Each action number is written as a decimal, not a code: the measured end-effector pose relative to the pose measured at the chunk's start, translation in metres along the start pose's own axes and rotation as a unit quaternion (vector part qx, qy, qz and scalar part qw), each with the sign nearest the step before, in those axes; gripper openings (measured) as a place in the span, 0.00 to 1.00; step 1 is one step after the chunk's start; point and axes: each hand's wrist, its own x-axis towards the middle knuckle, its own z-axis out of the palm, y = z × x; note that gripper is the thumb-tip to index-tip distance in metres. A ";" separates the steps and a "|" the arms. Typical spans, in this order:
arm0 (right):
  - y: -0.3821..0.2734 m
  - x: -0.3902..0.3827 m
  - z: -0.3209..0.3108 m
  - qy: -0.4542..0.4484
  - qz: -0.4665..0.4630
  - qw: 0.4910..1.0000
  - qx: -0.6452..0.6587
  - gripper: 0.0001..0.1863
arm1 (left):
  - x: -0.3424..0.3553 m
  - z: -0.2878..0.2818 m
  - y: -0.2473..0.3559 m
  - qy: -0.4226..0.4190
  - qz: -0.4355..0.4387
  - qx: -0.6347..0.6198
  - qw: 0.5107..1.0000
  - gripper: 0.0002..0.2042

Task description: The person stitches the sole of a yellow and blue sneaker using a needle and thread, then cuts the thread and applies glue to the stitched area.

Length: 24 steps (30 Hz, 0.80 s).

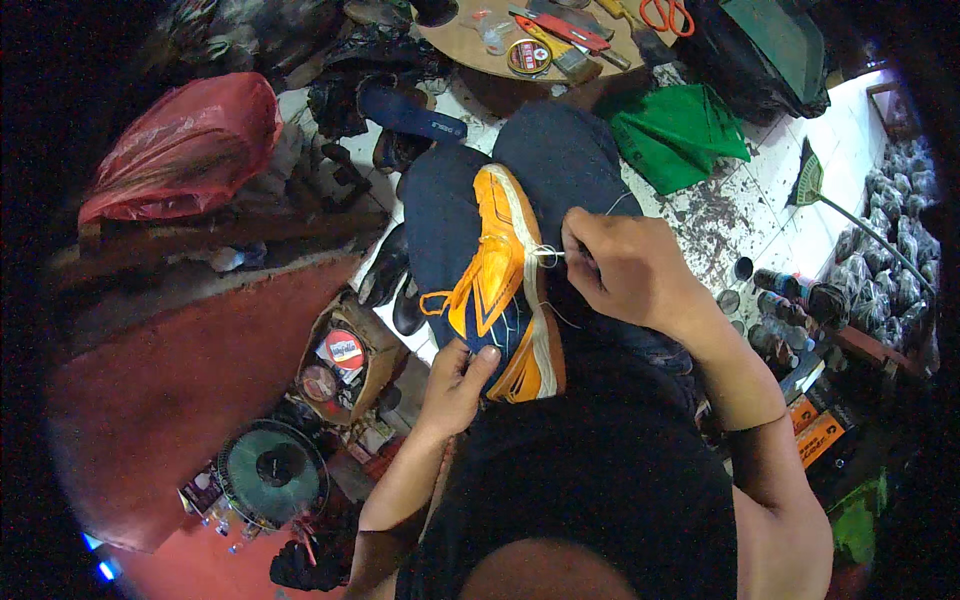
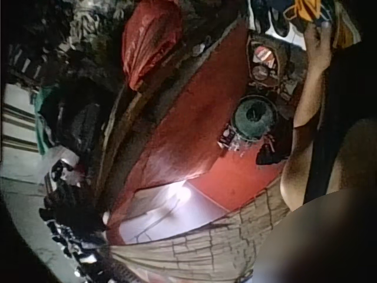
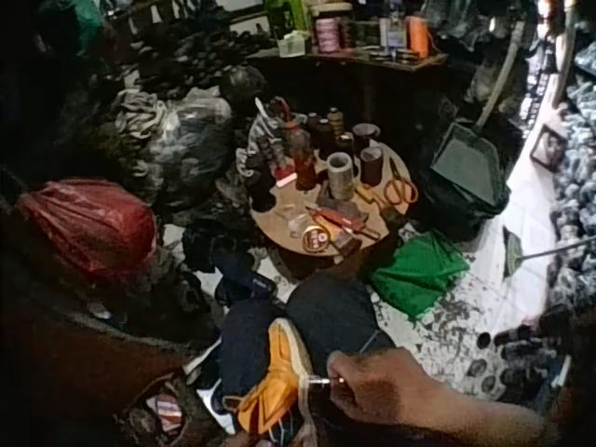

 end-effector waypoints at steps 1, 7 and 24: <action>0.003 0.001 -0.002 -0.031 -0.005 0.998 0.045 0.09 | 0.000 0.000 -0.001 -0.009 0.003 -0.008 1.000 0.18; 0.024 0.013 -0.008 -0.059 0.243 0.780 0.573 0.23 | 0.001 -0.003 0.000 -0.005 0.003 0.021 1.000 0.16; -0.006 -0.023 -0.038 -0.062 0.157 0.964 0.206 0.15 | 0.007 -0.003 -0.008 0.019 0.017 0.018 1.000 0.11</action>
